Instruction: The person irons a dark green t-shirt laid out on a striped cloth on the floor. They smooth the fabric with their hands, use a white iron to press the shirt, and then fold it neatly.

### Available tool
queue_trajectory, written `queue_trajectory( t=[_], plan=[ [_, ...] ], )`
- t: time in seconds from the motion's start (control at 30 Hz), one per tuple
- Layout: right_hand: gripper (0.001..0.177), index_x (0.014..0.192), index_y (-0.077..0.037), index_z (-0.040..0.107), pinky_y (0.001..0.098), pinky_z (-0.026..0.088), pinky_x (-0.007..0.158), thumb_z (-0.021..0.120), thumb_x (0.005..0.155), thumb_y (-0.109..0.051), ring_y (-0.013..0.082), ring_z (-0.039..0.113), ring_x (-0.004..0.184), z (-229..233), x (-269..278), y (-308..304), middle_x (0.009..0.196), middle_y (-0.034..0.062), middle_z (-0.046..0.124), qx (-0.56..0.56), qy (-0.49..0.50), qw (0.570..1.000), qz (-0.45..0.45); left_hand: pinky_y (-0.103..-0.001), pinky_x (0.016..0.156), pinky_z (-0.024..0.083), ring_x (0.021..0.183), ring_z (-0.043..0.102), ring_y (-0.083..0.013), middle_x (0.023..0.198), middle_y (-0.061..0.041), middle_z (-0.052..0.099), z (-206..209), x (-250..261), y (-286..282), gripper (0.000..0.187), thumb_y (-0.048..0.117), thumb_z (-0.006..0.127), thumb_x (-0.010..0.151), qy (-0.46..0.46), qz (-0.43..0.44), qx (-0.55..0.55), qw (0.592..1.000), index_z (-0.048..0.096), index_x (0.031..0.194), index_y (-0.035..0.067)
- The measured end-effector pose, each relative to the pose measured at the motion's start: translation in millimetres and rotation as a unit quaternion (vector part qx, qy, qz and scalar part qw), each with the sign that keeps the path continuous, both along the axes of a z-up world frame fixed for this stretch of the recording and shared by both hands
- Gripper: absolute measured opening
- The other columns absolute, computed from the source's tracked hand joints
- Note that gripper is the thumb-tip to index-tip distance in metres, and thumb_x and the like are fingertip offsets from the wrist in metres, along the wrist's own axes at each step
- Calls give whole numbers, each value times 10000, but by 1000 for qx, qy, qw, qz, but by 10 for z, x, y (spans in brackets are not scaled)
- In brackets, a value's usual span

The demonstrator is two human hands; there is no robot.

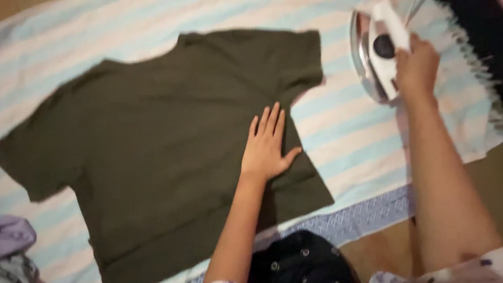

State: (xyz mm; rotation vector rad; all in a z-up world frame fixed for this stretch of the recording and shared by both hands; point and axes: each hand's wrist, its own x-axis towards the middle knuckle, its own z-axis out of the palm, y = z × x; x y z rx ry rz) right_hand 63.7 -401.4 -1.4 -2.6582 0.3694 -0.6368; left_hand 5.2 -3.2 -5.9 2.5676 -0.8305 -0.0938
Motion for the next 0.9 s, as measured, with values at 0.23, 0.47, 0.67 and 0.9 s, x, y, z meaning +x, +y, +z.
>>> queue_trajectory(
  t=[0.23,0.47,0.67,0.9],
  plan=[
    [427,1384,42,611,511,517,871,661,983,-94,465,650,1050,483,-28,503,1168,299,648,119,69,986,-94,-525,1238,196,1537,254,-346,1678,-154,261,30,7,2,954,606,628,877,10,8,-5,1000,356,1555,-7],
    [431,1394,55,616,519,477,930,694,997,-95,486,604,1114,142,9,302,1194,313,626,69,56,993,-77,-513,1248,202,1543,259,-334,1683,-132,276,-28,4,-2,891,597,603,916,11,17,-6,1000,381,1557,19],
    [403,1368,74,628,516,474,943,702,995,-58,485,605,1094,104,37,251,1170,311,639,57,38,997,-41,-511,1238,214,1534,282,-330,1672,-123,305,-39,24,-21,841,575,598,923,-3,22,-7,1000,412,1546,42],
    [387,1362,81,620,513,474,913,685,996,-30,482,604,1073,200,13,272,1151,301,636,63,26,998,-9,-504,1246,229,1540,296,-310,1674,-100,321,-42,8,-37,785,558,592,944,-12,29,1,1000,444,1533,61]
  ],
)
